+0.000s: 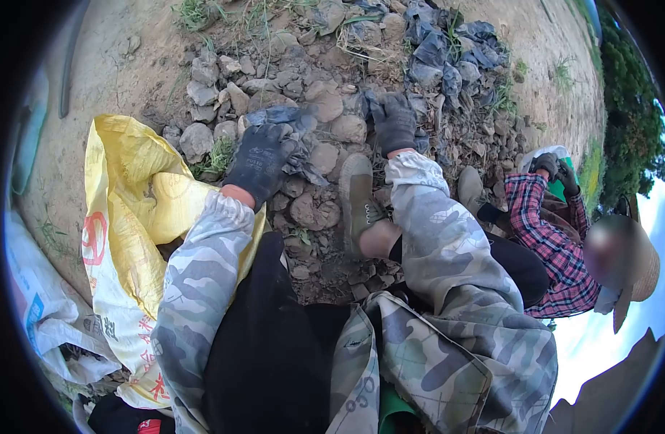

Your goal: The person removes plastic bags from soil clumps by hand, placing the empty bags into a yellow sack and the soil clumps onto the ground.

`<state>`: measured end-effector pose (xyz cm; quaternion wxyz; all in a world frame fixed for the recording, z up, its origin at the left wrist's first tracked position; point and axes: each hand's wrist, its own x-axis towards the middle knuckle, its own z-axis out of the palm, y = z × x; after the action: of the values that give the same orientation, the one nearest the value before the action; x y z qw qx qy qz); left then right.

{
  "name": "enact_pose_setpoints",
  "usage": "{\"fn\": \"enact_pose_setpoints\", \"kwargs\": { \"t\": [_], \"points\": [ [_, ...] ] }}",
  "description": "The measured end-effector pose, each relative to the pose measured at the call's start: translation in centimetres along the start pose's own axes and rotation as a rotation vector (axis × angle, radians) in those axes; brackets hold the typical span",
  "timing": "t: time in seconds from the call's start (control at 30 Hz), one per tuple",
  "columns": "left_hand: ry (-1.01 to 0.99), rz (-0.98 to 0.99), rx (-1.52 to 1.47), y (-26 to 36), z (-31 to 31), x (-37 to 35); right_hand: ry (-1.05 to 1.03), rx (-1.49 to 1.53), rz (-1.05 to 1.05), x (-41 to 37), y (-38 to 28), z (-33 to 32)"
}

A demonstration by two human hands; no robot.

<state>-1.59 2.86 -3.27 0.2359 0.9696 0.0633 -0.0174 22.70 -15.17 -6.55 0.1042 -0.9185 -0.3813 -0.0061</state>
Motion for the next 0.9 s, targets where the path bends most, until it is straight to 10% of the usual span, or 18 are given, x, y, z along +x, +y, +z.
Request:
{"fn": "enact_pose_setpoints", "kwargs": {
  "t": [0.23,0.67,0.9],
  "points": [
    [0.087,0.051,-0.098,0.7,-0.5,-1.2,0.085,0.758,0.164,-0.8,-2.1,-3.8],
    [-0.221,-0.107,-0.053,2.6,0.1,2.5,-0.252,0.717,-0.461,-4.0,-9.7,-3.4],
    [-0.226,-0.018,0.461,1.4,9.1,7.7,-0.005,0.198,0.291,-0.8,-3.4,-0.3]
  ]
}}
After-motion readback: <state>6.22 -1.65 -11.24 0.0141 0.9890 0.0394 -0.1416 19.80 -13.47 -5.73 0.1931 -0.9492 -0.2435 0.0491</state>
